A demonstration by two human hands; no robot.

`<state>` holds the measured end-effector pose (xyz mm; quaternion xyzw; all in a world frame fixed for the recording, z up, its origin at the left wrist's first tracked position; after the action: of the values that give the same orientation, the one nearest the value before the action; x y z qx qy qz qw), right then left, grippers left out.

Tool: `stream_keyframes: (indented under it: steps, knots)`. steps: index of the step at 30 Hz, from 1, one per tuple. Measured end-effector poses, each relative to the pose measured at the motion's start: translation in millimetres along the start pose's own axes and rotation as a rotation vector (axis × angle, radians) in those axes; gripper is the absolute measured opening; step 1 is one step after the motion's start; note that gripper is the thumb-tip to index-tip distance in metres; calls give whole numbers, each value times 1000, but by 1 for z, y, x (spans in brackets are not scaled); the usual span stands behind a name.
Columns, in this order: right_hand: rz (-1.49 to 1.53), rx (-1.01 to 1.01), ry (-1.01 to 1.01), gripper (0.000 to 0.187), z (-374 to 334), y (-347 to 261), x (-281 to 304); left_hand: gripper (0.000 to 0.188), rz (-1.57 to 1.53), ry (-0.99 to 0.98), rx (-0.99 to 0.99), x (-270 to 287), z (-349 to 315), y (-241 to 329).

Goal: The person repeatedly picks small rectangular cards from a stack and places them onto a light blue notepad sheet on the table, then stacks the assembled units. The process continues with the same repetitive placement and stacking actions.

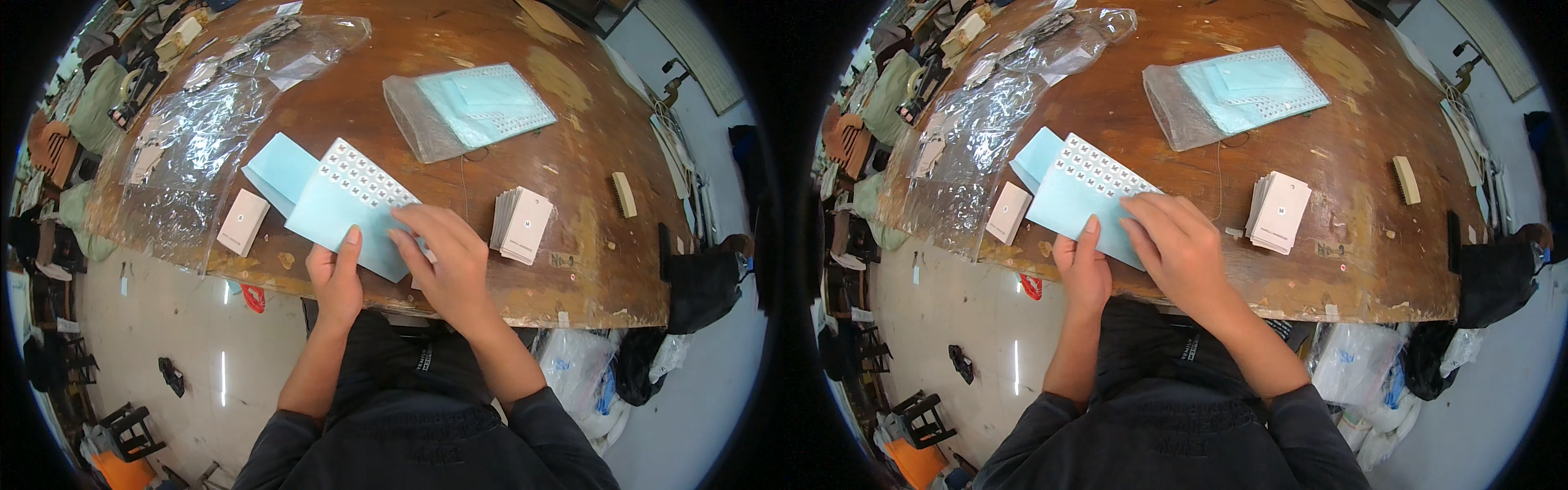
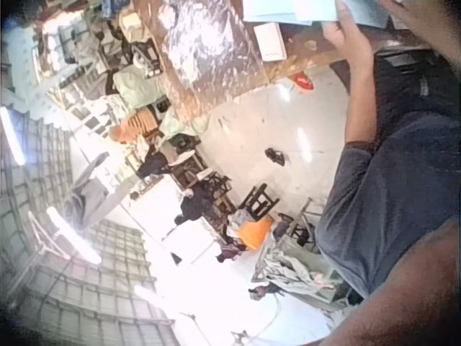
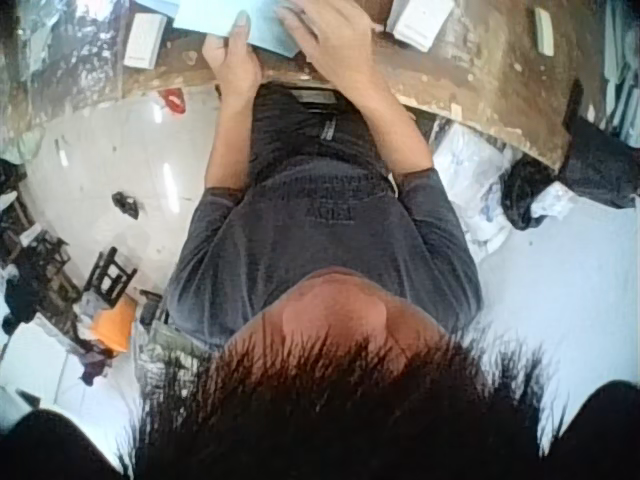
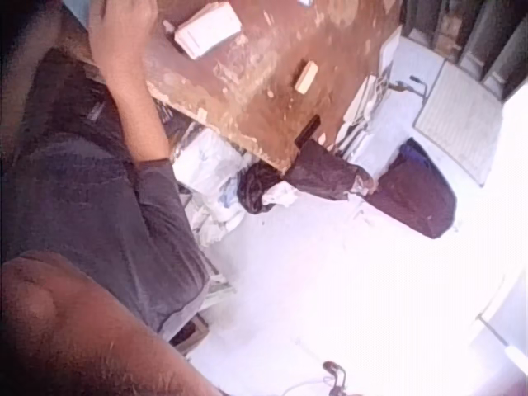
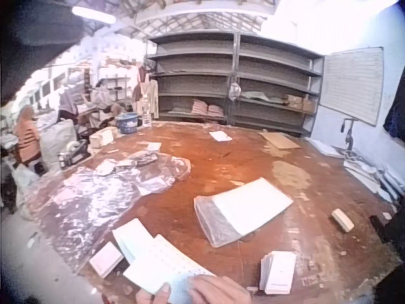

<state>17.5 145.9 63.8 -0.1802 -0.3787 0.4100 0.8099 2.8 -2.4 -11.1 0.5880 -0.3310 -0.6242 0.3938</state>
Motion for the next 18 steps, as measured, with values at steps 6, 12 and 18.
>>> stream_keyframes:
  steps: [6,12,18]
  knots:
    - [30,-51,39,23,13,-3,-20,31,-4,-70,-15,3,-3,2]
    - [-11,-58,78,25,8,-3,-21,35,11,-97,-10,1,-5,4]
    - [-67,7,59,34,7,-1,-22,37,37,-135,11,-1,-4,4]
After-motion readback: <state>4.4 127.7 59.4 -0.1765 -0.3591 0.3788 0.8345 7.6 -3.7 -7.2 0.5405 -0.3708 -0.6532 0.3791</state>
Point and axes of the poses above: each hand's wrist, its own z-axis towards the middle knuckle, its own x-axis out of the back of the hand, y = z × x, the point moved 1 cm from there along z, towards the middle knuckle, and after that the axes turned 2 degrees about z, right-handed, at the moved point
